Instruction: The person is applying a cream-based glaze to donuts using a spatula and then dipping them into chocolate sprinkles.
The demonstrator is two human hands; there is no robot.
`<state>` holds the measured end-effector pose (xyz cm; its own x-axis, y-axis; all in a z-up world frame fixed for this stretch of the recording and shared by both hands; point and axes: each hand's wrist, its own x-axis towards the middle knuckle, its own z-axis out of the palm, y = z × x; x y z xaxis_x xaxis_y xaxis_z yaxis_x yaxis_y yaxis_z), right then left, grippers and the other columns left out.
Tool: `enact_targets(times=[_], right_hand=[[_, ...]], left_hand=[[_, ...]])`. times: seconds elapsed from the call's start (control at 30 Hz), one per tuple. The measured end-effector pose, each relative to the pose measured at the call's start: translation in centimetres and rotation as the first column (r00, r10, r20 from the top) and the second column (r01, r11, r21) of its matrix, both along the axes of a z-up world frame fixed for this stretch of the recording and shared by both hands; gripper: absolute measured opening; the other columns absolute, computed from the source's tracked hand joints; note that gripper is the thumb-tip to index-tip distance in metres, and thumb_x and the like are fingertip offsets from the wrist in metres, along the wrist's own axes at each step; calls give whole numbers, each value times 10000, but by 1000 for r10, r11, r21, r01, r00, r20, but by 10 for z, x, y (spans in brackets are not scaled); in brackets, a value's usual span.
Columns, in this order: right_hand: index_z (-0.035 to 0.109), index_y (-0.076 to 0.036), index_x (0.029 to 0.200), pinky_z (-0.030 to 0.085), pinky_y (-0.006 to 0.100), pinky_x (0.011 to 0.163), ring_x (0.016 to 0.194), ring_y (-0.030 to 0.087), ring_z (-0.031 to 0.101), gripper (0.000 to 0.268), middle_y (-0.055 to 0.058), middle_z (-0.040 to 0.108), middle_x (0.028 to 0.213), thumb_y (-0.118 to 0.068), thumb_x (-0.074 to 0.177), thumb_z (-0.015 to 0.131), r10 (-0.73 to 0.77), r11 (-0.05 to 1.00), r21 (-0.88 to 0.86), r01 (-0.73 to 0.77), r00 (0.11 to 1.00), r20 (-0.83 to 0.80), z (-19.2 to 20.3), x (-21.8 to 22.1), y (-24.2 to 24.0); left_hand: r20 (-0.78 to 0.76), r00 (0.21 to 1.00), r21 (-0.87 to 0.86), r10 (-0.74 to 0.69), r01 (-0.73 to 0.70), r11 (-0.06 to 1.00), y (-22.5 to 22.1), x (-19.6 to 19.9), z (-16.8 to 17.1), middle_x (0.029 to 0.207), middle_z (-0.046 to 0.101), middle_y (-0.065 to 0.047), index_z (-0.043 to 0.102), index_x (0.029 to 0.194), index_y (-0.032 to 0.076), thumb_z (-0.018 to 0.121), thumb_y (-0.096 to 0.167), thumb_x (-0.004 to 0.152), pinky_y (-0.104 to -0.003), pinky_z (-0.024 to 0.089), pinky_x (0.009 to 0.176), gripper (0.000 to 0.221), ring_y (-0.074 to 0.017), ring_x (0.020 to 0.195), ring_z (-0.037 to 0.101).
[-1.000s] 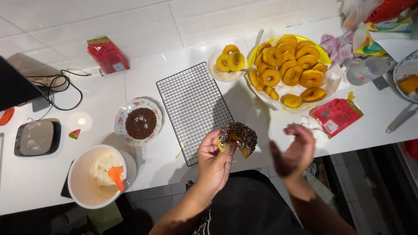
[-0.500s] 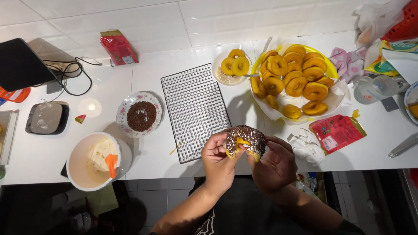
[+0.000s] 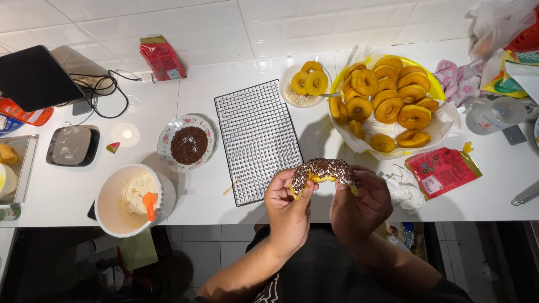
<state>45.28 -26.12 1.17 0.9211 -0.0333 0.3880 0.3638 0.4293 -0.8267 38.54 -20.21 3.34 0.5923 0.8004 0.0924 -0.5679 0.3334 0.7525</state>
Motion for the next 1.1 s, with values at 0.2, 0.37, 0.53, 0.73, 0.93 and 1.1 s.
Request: enact_targets(times=[0.2,0.37,0.53,0.73,0.93,1.1], right_hand=[[630,13,1072,599,381,961,958,231,695,260,213,691,1054,118,841,686,248,947,217,-237,968,-25,-8,10,-9],[632,-16,1076,620,381,911,965,271,707,274,208,688,1055,130,853,697,349,898,270,-348,936,46,1,12,-16],[640,5,1115,612,390,912,973,293,694,260,227,675,1058,125,886,667,469,821,351,-450,883,35,15,11,-24],[635,27,1179,592,408,959,1050,297,696,247,222,689,1165,65,937,663,612,704,446,-553,791,14,19,10,-30],[654,3,1186,577,428,992,1070,307,684,261,213,700,1130,63,934,689,639,678,493,-545,769,-30,14,18,-39],[634,-31,1204,513,352,876,975,291,615,290,195,634,1051,-66,934,735,618,691,432,-579,784,61,46,18,-50]], left_hand=[[86,992,-118,-92,102,988,6,-12,11,1032,741,-198,611,1141,-26,692,-10,973,-285,593,841,188,-287,954,760],[94,985,-204,-148,164,965,9,-26,10,944,741,-163,604,1106,31,701,-16,961,-272,618,830,181,-250,868,748],[135,977,-189,-162,186,964,10,-36,21,961,726,-176,612,1078,-2,709,-15,954,-289,619,830,158,-300,889,747],[138,980,-262,-143,175,949,10,-46,14,996,713,-202,601,1195,15,680,-69,951,-306,629,859,270,-236,846,715],[156,981,-244,-112,148,959,17,-55,10,1027,707,-226,606,1157,0,674,-48,959,-308,622,830,215,-301,877,717],[189,981,-267,36,17,964,40,-72,-9,1093,702,-307,602,1297,118,667,-70,941,-367,584,831,408,-417,937,713]])
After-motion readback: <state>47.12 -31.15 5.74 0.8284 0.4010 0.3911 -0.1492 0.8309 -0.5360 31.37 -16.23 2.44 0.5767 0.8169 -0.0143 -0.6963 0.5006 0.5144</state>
